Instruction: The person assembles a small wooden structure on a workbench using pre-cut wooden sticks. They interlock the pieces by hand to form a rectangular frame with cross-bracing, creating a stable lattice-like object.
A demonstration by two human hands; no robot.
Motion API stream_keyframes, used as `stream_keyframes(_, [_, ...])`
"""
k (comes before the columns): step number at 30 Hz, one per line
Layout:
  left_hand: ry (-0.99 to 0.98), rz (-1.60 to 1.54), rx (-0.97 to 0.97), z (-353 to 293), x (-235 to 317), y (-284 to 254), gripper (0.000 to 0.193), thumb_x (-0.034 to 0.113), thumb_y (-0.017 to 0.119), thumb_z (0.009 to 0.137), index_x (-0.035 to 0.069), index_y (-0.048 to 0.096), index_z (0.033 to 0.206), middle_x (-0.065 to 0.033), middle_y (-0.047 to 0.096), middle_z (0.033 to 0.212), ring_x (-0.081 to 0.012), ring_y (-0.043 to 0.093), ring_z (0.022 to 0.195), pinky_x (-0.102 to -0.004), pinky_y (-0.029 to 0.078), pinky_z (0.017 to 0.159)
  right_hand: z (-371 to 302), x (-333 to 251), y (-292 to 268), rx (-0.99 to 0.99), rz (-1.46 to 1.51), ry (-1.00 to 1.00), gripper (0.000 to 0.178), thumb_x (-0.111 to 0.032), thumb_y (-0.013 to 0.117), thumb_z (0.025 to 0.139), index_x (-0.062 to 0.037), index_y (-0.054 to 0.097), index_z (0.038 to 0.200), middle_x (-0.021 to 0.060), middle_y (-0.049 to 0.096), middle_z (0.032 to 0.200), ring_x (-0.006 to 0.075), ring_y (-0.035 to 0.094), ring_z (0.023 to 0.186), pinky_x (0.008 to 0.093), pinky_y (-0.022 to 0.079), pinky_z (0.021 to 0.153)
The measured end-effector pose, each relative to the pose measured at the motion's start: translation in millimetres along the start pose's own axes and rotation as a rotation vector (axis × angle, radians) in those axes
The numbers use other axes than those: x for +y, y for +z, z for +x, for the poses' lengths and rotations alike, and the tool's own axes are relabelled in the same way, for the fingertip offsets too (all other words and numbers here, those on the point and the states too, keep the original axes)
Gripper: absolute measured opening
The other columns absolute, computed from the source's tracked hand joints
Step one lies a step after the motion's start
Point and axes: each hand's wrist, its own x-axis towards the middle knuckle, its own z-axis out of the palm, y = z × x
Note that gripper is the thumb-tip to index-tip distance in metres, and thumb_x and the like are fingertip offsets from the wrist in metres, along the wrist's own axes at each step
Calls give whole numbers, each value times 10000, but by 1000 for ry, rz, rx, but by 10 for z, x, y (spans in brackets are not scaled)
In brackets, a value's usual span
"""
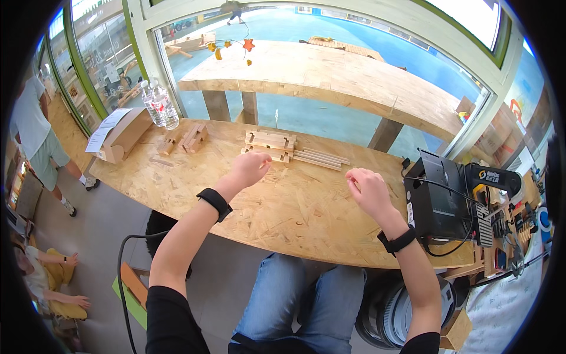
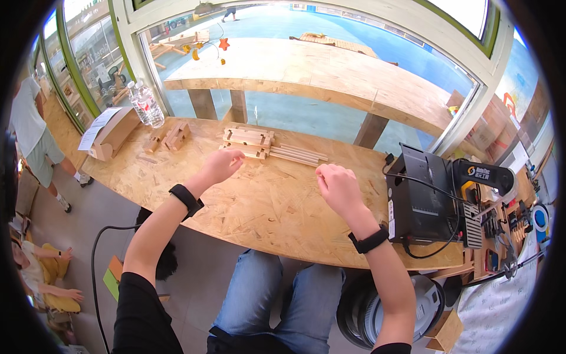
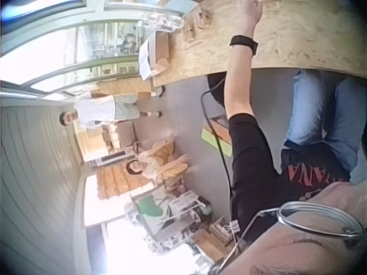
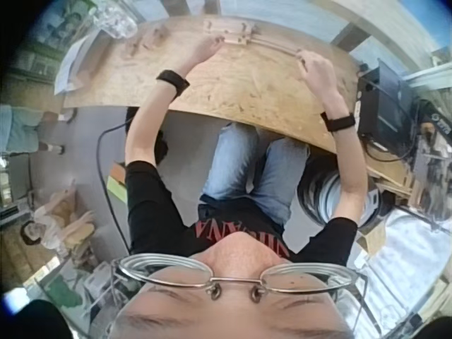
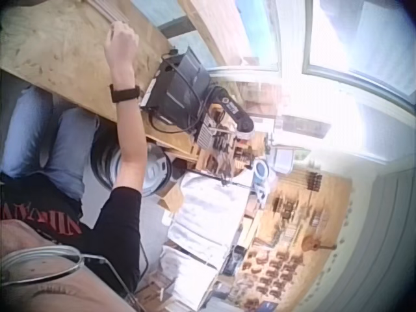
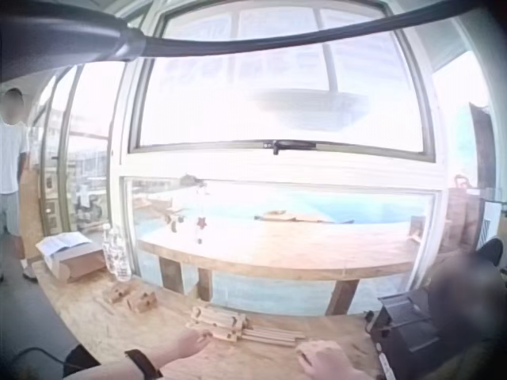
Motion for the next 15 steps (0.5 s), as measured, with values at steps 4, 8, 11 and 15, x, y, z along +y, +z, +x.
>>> stream_keyframes(4, [-45, -58, 115, 186, -261, -36, 163, 168, 563, 815, 56, 628, 914, -103, 629, 903, -273, 609, 821, -379, 478, 723, 293, 20, 146, -3, -122, -84, 111, -131, 539, 816, -70, 576, 901, 90, 627, 819, 263, 584, 814, 380, 414, 732])
stream_keyframes(8, [72, 24, 171, 506, -202, 23, 156, 124, 554, 790, 70, 622, 921, -87, 612, 910, -285, 590, 850, -379, 469, 736, 518, 150, 341, 19, -124, -48, 132, -141, 539, 816, -77, 581, 923, 88, 629, 843, 263, 582, 830, 380, 418, 744])
stream_keyframes(11, [99, 199, 174, 660, -243, 190, 204, 101, 556, 769, 99, 611, 966, -76, 591, 963, -280, 577, 898, -386, 460, 761, 537, 197, 464, 45, -112, -131, 158, -154, 544, 813, -77, 583, 945, 89, 629, 866, 260, 580, 849, 378, 420, 762])
stream_keyframes(15, [115, 277, 129, 809, -266, 427, 196, 97, 559, 773, 124, 594, 964, -50, 573, 968, -268, 575, 896, -389, 464, 756, 411, 349, 408, -51, -180, -67, 195, -158, 553, 807, -82, 581, 984, 87, 628, 887, 253, 577, 872, 379, 419, 777])
